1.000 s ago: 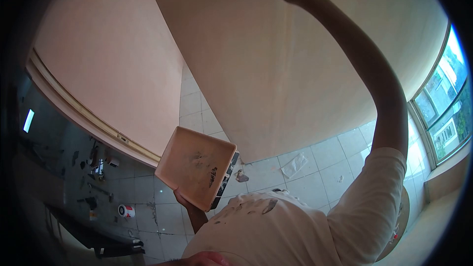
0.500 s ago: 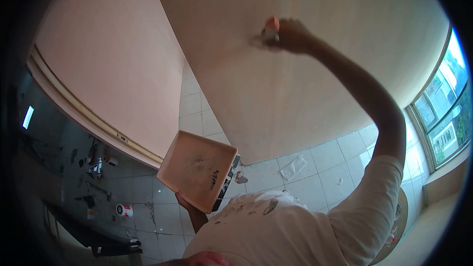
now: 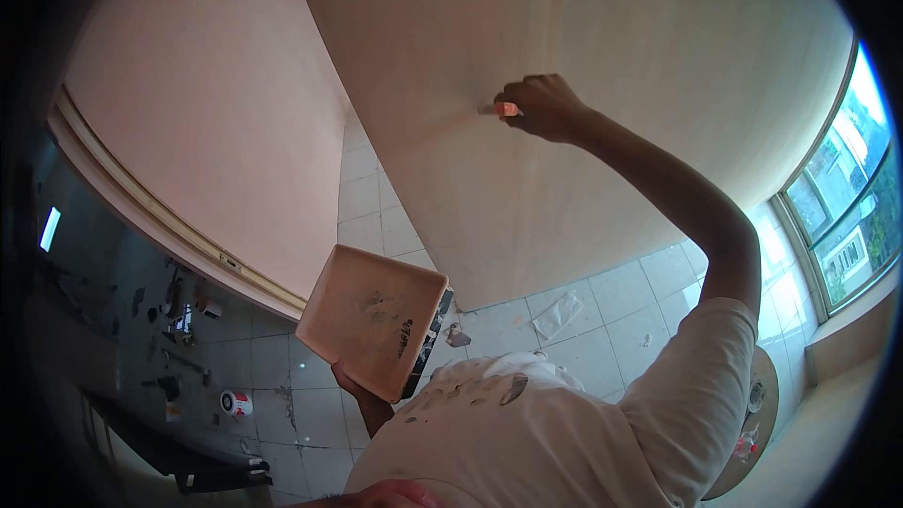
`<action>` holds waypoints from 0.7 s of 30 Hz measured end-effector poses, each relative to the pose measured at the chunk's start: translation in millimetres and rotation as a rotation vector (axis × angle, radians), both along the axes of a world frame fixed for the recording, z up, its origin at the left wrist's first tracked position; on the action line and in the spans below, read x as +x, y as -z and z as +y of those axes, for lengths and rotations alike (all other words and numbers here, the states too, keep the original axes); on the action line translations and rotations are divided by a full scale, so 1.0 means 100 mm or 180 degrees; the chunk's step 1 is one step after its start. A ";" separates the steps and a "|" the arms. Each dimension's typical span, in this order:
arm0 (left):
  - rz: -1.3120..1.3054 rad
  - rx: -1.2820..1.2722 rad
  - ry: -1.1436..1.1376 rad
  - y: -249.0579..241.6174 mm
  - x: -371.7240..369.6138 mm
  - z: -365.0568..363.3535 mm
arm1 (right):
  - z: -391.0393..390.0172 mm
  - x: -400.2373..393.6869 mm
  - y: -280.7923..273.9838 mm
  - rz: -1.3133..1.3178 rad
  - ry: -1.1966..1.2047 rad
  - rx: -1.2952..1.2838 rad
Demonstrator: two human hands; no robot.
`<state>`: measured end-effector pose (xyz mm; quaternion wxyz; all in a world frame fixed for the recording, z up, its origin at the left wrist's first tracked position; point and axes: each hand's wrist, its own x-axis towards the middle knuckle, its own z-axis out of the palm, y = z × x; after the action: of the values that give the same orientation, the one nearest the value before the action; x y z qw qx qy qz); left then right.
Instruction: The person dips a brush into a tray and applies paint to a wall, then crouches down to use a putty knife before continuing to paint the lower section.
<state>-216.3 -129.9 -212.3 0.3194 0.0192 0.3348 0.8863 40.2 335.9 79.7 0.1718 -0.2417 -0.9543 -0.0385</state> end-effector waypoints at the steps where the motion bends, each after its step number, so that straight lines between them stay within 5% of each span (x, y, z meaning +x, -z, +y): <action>1: 0.0044 0.0019 0.0062 0.00 -0.02 -0.01 | -0.02 0.01 -0.06 0.0013 -0.0006 0.0017; 3: 0.0061 -0.0008 -0.0023 -0.01 -0.02 0.00 | 0.02 0.03 -0.22 0.0406 0.0109 -0.0107; 8: 0.0077 -0.0043 -0.0014 -0.18 0.07 0.01 | 0.30 0.08 -1.34 0.1908 0.0256 0.1933; 11: 0.0096 -0.0082 0.0017 -0.28 0.14 -0.02 | 0.23 0.01 -1.32 0.2163 -0.0275 0.2559; 13: 0.0324 -0.0228 -0.0155 -0.15 0.07 -0.05 | 0.22 -0.21 -0.83 0.1482 -0.0247 0.2023; 14: 0.0312 -0.0232 -0.0147 -0.16 0.06 -0.06 | 0.30 -0.35 -0.44 0.1212 -0.0391 0.2389; 17: 0.0172 -0.0225 -0.0149 -0.13 -0.01 -0.05 | -0.04 -0.44 0.52 0.0231 -0.0140 0.0871; 20: -0.0052 -0.0141 -0.0012 0.09 -0.14 -0.16 | -0.28 -0.36 1.44 0.0645 0.0175 -0.1340; 21: -0.0013 -0.0014 0.0059 0.12 -0.16 -0.15 | -0.33 -0.34 1.86 0.0823 0.0306 -0.1409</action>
<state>-232.1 -145.3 -223.8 0.3283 0.0198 0.3360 0.8826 6.6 303.2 -106.2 0.2333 -0.3213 -0.8970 0.1943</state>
